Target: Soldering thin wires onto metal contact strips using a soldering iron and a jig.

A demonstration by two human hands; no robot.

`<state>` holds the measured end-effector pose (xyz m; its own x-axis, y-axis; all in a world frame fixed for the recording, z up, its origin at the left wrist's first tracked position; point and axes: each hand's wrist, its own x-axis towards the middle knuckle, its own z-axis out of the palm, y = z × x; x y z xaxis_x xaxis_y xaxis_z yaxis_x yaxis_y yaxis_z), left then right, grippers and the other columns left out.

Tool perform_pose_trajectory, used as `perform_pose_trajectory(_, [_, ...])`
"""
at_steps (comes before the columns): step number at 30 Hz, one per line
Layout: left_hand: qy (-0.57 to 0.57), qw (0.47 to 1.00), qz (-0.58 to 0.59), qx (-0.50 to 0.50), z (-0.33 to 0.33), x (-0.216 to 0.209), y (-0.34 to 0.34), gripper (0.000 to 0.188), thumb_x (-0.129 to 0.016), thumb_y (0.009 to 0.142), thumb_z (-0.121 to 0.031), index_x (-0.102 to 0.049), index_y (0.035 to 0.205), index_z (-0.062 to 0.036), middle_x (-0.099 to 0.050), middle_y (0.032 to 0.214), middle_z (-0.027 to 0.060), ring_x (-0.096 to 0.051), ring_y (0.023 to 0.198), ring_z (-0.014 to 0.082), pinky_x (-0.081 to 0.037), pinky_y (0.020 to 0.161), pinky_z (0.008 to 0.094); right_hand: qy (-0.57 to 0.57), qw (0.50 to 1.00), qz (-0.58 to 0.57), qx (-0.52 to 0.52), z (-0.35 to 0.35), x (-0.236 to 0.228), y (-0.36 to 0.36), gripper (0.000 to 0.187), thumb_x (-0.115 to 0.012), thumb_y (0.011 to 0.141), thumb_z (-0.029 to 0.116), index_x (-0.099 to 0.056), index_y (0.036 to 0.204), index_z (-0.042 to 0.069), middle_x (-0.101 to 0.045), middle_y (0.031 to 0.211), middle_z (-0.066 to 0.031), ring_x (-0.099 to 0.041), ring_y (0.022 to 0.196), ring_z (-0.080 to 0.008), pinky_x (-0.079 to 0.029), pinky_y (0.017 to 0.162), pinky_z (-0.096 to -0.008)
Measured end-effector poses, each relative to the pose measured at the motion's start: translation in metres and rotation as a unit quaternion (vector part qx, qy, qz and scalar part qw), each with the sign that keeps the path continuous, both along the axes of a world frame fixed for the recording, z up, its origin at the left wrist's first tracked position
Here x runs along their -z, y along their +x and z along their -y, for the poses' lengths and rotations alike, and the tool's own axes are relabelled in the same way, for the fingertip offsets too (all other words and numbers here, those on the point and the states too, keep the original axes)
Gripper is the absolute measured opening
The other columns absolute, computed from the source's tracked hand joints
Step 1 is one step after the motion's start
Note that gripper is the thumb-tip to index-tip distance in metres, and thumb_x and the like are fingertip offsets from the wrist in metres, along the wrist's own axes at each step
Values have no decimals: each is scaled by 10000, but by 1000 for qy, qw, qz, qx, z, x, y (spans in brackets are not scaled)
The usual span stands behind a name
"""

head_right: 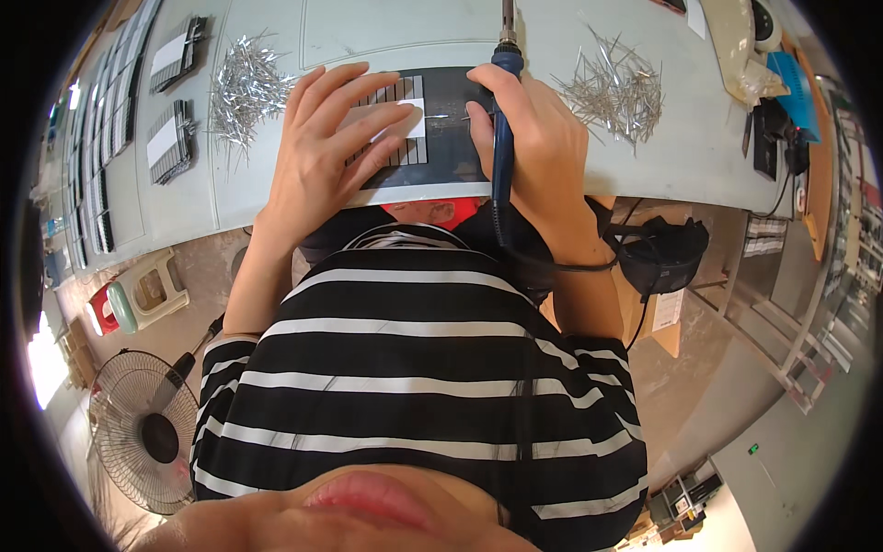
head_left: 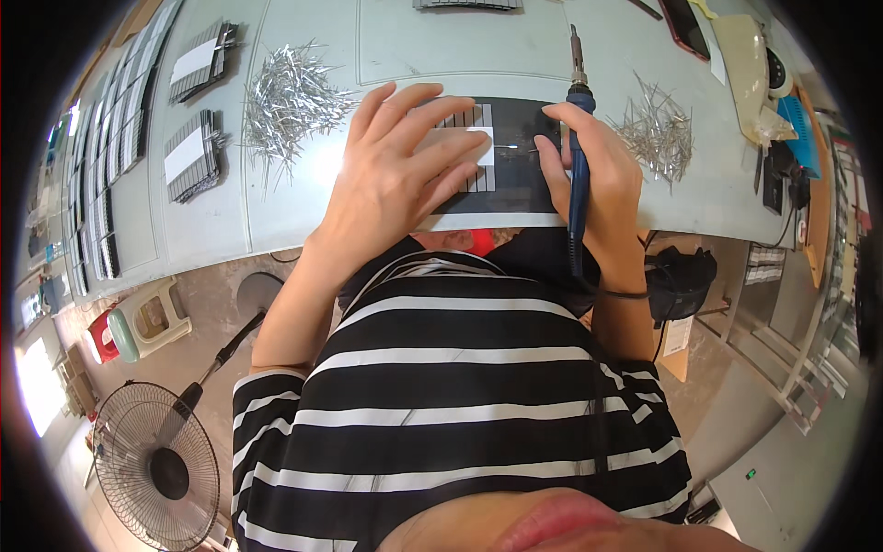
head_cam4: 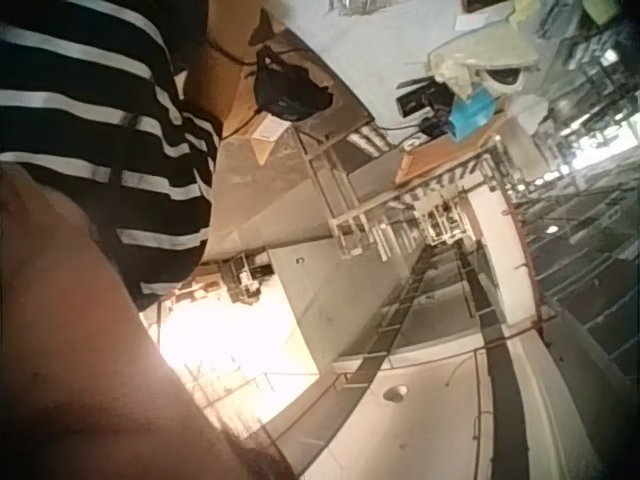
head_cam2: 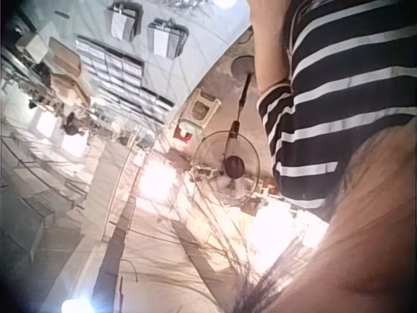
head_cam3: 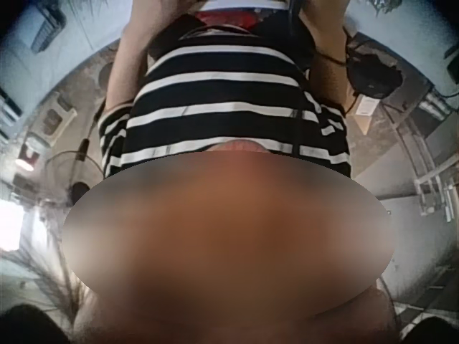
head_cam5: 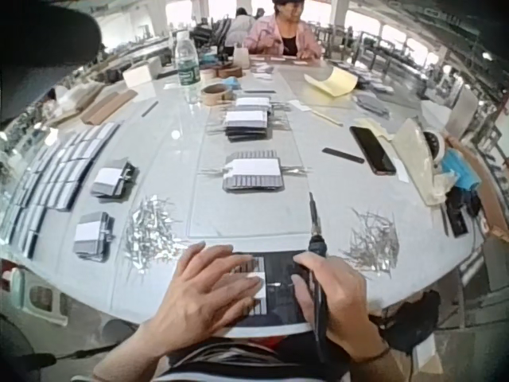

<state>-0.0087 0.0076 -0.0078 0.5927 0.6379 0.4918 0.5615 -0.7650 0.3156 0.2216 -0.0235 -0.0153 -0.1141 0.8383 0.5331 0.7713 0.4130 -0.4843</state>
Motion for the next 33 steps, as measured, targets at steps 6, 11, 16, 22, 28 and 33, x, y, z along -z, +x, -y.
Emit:
perform_pose_trajectory(6, [-45, 999, -17, 26, 2, -3, 1, 238, -745, 832, -169, -743, 1067, -132, -652, 1263, 35, -555, 1226, 281, -349, 1100, 498, -7, 1000, -5, 17, 4, 2, -13, 327, -706, 802, 32, -642, 1111, 119, -547, 708, -88, -571, 632, -298, -437, 555, -395])
perform_pose_trajectory(11, [-52, 998, -12, 27, 1, -2, 2, 234, -746, 829, -172, -746, 1060, -137, -655, 1258, 30, -565, 1210, 275, -352, 1096, 494, -13, 1000, -4, 19, 2, 3, -16, 337, -696, 806, 24, -634, 1122, 126, -541, 704, -89, -566, 626, -302, -432, 547, -401])
perform_pose_trajectory(16, [-55, 998, -18, 25, 0, -3, 3, 234, -747, 828, -180, -746, 1059, -140, -656, 1252, 26, -568, 1198, 272, -354, 1091, 491, 21, 1000, 2, 17, -2, 9, -17, 330, -693, 811, 21, -632, 1118, 124, -537, 699, -90, -564, 620, -305, -428, 541, -403])
perform_pose_trajectory(22, [-55, 998, -17, 21, 1, -2, 1, 244, -755, 819, -186, -742, 1058, -144, -658, 1245, 20, -568, 1197, 264, -344, 1094, 488, 28, 999, 3, 25, 1, 5, -15, 309, -694, 823, 35, -635, 1114, 121, -543, 696, -88, -571, 631, -306, -438, 553, -404])
perform_pose_trajectory(28, [-61, 998, -19, 18, 1, -3, 1, 249, -756, 818, -186, -740, 1063, -144, -659, 1244, 20, -563, 1205, 261, -335, 1099, 493, -40, 999, 0, 4, 0, -8, -8, 280, -687, 844, 59, -642, 1114, 116, -575, 724, -94, -582, 660, -309, -455, 586, -400])
perform_pose_trajectory(33, [-56, 998, -16, 14, 1, -1, 0, 258, -758, 815, -184, -742, 1072, -161, -648, 1263, 21, -557, 1213, 253, -310, 1112, 494, -44, 999, -5, 20, 3, -5, -4, 288, -703, 845, 42, -654, 1123, 97, -528, 685, -66, -535, 617, -242, -436, 570, -353])
